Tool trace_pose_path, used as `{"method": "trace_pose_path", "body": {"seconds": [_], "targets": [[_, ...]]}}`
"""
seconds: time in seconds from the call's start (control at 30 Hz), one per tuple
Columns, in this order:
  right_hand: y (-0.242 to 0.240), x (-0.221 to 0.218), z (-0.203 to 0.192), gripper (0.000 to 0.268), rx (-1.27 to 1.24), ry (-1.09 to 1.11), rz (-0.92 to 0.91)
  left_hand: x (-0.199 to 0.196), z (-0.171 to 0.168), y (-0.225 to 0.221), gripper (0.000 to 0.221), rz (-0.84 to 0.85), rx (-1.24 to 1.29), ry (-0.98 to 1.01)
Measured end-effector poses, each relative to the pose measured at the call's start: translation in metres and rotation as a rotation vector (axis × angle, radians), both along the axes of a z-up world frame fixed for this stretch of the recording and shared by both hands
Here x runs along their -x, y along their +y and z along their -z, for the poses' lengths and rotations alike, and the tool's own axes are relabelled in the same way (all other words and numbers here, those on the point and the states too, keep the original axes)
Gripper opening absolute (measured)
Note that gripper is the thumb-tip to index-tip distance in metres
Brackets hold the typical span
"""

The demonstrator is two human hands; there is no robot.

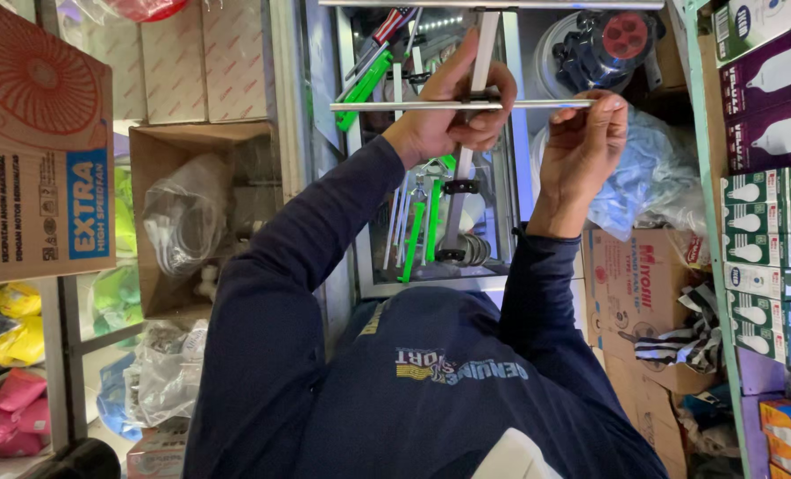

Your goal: The person assembles a metal antenna by sliding rods through a central frame and tightening a screw using a screwdriver.

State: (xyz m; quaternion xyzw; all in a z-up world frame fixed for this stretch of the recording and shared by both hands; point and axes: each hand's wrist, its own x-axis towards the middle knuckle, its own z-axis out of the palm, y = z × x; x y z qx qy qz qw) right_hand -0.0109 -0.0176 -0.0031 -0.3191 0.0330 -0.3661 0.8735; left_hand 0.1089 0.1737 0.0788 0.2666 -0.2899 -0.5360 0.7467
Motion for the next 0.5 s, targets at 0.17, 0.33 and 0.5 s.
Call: {"method": "trace_pose_path", "body": {"seconds": [0.17,0.33,0.5], "targets": [[-0.0034,0.0020,0.0023,0.017,0.081,0.044,-0.062,-0.0029,0.0004,0.0031,0.077,0.017,-0.011,0.063],[0.0022,0.0024,0.0027,0.012,0.018,0.045,-0.049,-0.0033,0.0037,0.0022,0.078,0.033,-0.015,0.062],[0.0054,0.0009,0.0022,0.011,0.037,0.044,-0.068,-0.0061,0.0065,0.0042,0.078,0.056,-0.025,0.083]]}}
